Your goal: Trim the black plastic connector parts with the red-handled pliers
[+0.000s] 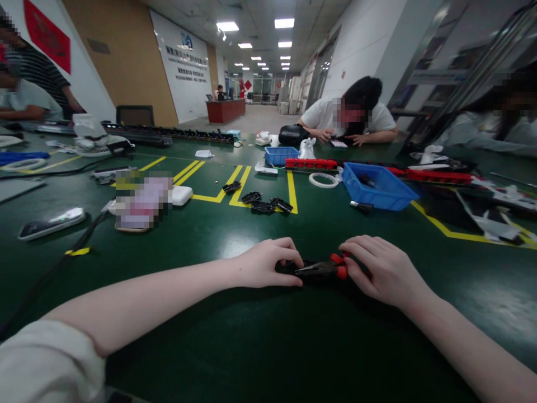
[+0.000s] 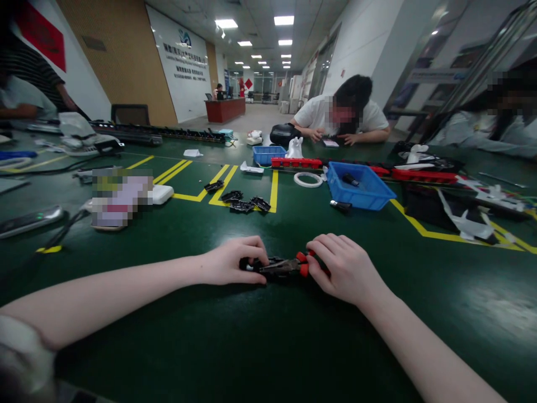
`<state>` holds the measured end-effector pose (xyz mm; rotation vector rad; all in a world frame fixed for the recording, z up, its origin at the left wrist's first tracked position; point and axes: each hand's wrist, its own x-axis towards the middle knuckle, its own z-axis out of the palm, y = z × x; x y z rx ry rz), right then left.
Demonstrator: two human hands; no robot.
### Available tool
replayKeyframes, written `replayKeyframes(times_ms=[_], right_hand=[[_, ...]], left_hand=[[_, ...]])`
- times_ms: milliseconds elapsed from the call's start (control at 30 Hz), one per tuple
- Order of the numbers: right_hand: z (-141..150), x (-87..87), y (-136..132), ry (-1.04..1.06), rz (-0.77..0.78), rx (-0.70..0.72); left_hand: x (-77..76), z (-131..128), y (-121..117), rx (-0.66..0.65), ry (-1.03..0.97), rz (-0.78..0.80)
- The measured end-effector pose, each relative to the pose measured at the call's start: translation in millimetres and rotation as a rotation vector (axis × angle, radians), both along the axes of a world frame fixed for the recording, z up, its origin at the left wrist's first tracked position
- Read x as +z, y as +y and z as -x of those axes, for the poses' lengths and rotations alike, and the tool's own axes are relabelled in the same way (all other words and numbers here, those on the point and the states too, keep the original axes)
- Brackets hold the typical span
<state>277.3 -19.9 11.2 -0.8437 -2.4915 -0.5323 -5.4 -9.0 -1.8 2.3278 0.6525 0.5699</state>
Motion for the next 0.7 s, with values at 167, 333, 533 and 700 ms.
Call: replayKeyframes(times_ms=[167,333,533,700], right_hand=[[-1.2,0.8,1.3,-0.025,-0.024,0.005],[-5.1,1.0,5.1,-0.04,-0.035,0.017],[-7.3,-1.1,6.5,-0.028,0.008,0.017],[-8.6,-3.8,5.2,-0.013,0.051,0.011]], left_hand=[[1.0,0.2,1.1,-0.009,0.014,0.017],[-1.0,0.9,1.9,-0.016,-0.008,0.019],[0.2,1.1,1.4,-0.017,-0.003,0.025],[-1.2,1.1,2.0,-0.019,-0.011,0.025]])
